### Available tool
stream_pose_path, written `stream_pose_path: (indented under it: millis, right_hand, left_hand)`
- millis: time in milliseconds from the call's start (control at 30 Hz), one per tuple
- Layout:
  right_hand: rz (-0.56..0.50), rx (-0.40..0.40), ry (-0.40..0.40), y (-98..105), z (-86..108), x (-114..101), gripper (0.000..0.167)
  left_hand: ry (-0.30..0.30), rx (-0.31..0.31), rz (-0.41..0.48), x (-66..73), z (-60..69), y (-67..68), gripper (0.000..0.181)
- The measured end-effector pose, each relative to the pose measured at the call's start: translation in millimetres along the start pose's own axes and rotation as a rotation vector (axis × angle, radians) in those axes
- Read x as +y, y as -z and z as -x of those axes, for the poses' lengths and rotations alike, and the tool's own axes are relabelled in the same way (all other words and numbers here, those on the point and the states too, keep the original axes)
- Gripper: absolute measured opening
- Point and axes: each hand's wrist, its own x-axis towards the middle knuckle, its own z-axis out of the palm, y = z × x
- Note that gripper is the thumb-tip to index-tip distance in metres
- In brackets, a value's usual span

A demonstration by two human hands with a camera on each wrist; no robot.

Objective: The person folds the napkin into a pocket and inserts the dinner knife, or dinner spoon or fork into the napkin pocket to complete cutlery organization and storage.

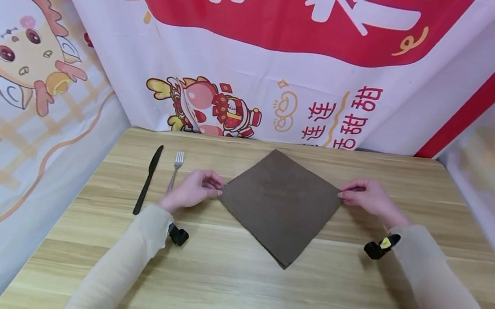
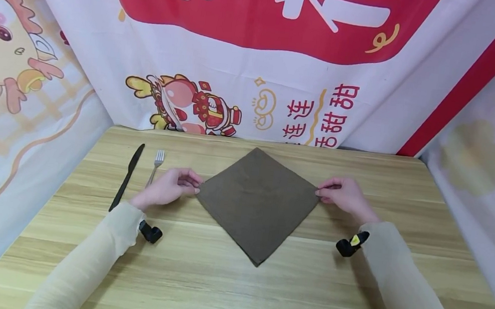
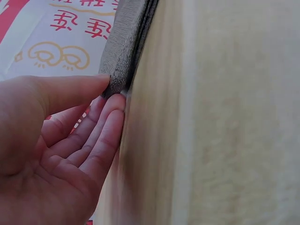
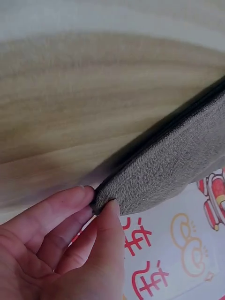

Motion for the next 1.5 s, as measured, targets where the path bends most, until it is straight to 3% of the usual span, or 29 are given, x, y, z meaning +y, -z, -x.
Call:
stream_pose_path:
  millis: [233, 400, 533, 733, 867, 1000, 1267, 1367, 1500]
  right_hand:
    - [0.053, 0.034, 0.036, -5, -22.2, -5, 0.033]
    - [0.052, 0.087, 0.048, -10, -38.7, -10, 0.033]
    - [0.002, 0.115, 0.045, -16, -49.0, -15, 0.038]
    - [-0.127, 0.093, 0.039, -23, -60.2, -23, 0.048]
    - [-0.098, 0.051, 0.047, -27, -63.0, -26, 0.052]
    - [-0.064, 0.053, 0.045, -28, -62.3, -26, 0.055]
    - [-0.066, 0.140, 0.042, -27, -49.6, -30, 0.064]
    - [-0.041, 0.130, 0.066, -25, -39.5, -35, 0.062]
    - [-0.004, 0.099, 0.119, -23, -25.7, -39, 0.059]
  left_hand:
    - [0.037, -0.076, 0.013, 1.2, 12.9, -1.8, 0.020]
    - [0.063, -0.133, -0.036, 12.4, 22.7, -3.9, 0.021]
    - [0.044, -0.176, -0.045, 21.6, 30.0, -7.9, 0.023]
    - [0.030, -0.262, -0.027, 28.5, 37.2, -15.8, 0.023]
    - [0.024, -0.292, 0.000, 28.8, 38.6, -18.2, 0.025]
    - [0.020, -0.256, 0.017, 27.9, 37.7, -17.8, 0.026]
    - [-0.056, -0.071, 0.032, 31.2, 31.7, -18.4, 0.034]
    - [-0.080, -0.072, 0.017, 35.4, 31.8, -20.3, 0.038]
    - [-0.112, -0.122, -0.005, 39.4, 33.0, -25.4, 0.037]
